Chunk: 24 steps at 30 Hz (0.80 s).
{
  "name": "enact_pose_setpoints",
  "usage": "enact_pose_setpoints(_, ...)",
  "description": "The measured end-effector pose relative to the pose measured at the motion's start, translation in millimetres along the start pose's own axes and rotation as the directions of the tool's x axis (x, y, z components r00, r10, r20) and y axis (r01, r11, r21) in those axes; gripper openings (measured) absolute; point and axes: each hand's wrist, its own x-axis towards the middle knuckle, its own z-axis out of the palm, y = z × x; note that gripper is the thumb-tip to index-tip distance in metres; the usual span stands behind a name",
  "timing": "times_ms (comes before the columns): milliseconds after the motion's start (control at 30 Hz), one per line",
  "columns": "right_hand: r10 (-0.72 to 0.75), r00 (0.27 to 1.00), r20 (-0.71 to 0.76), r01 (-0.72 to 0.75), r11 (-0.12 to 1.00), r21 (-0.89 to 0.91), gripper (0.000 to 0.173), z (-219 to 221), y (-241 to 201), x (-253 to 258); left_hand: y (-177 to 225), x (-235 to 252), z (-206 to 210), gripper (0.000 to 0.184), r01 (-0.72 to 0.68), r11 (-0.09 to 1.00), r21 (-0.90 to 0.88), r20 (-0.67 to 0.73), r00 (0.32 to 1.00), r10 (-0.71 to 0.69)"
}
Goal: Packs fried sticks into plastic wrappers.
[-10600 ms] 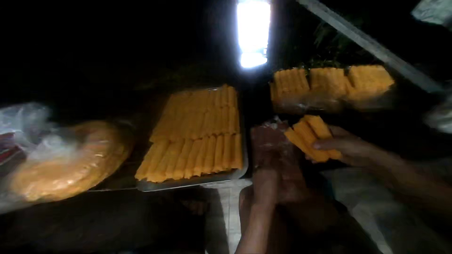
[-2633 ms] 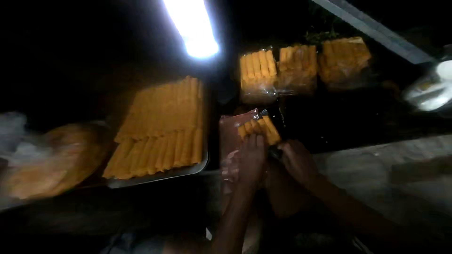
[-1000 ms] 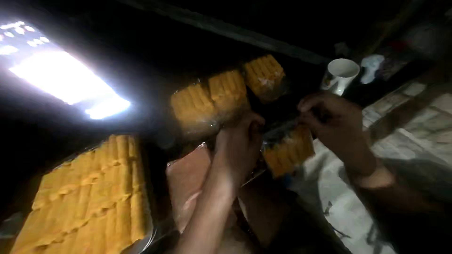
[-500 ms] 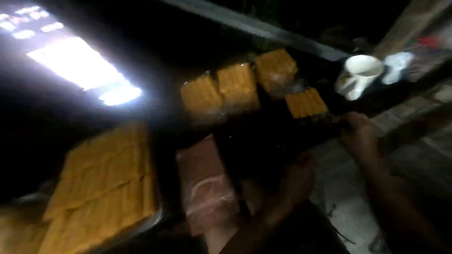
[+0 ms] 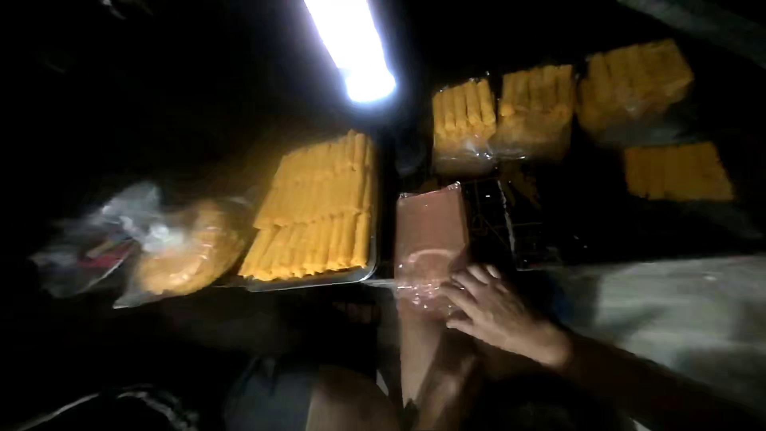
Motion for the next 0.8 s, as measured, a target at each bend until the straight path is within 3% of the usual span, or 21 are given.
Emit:
enact_pose_setpoints(67, -0.036, 0.999, -0.033, 0.036, 0.999, -0.008, 0.024, 8, -4, 8, 5, -4, -10, 0.021, 0.026, 1.000, -0.001, -0.103, 0.994, -0.026)
enact_pose_setpoints(133, -0.056, 0.994, -0.098, 0.058, 0.998, 0.009, 0.015, 14, -4, 12, -5, -2, -19, 0.018, -0.078, 0.992, 0.102, -0.238, 0.966, 0.100)
enact_pose_setpoints(200, -0.063, 0.995, -0.074, 0.066, 0.997, 0.044, 0.021, 11, -7, 13, -14, 3, -28, 0.018, -0.130, 0.971, 0.201, -0.345, 0.918, 0.194)
enact_pose_setpoints(300, -0.060, 0.993, 0.100, 0.052, 0.996, 0.079, 0.037, 0, -13, 11, -18, 7, -42, 0.015, -0.122, 0.960, 0.252, -0.391, 0.895, 0.216)
enact_pose_setpoints(367, -0.064, 0.990, 0.129, 0.059, 0.997, 0.043, 0.030, 3, -9, 7, -23, 6, -47, 0.014, -0.095, 0.964, 0.247, -0.399, 0.897, 0.190)
enact_pose_setpoints(467, -0.087, 0.996, -0.016, 0.086, 0.995, -0.049, 0.012, 13, -2, 3, -24, 5, -46, 0.015, -0.076, 0.963, 0.260, -0.430, 0.883, 0.186)
enact_pose_setpoints(667, -0.045, 0.953, -0.301, 0.046, 0.999, -0.004, 0.019, 17, -6, 16, -26, 31, -36, 0.032, -0.093, 0.884, 0.458, -0.476, 0.815, 0.332)
enact_pose_setpoints(733, -0.029, 0.944, -0.330, 0.034, 0.999, 0.008, 0.019, 18, -8, 19, -24, 48, -38, 0.024, -0.045, 0.855, 0.517, -0.451, 0.835, 0.317)
enact_pose_setpoints(800, -0.024, 0.947, -0.320, 0.029, 1.000, 0.011, 0.018, 18, -10, 21, -19, 64, -41, 0.017, 0.030, 0.879, 0.477, -0.416, 0.888, 0.196)
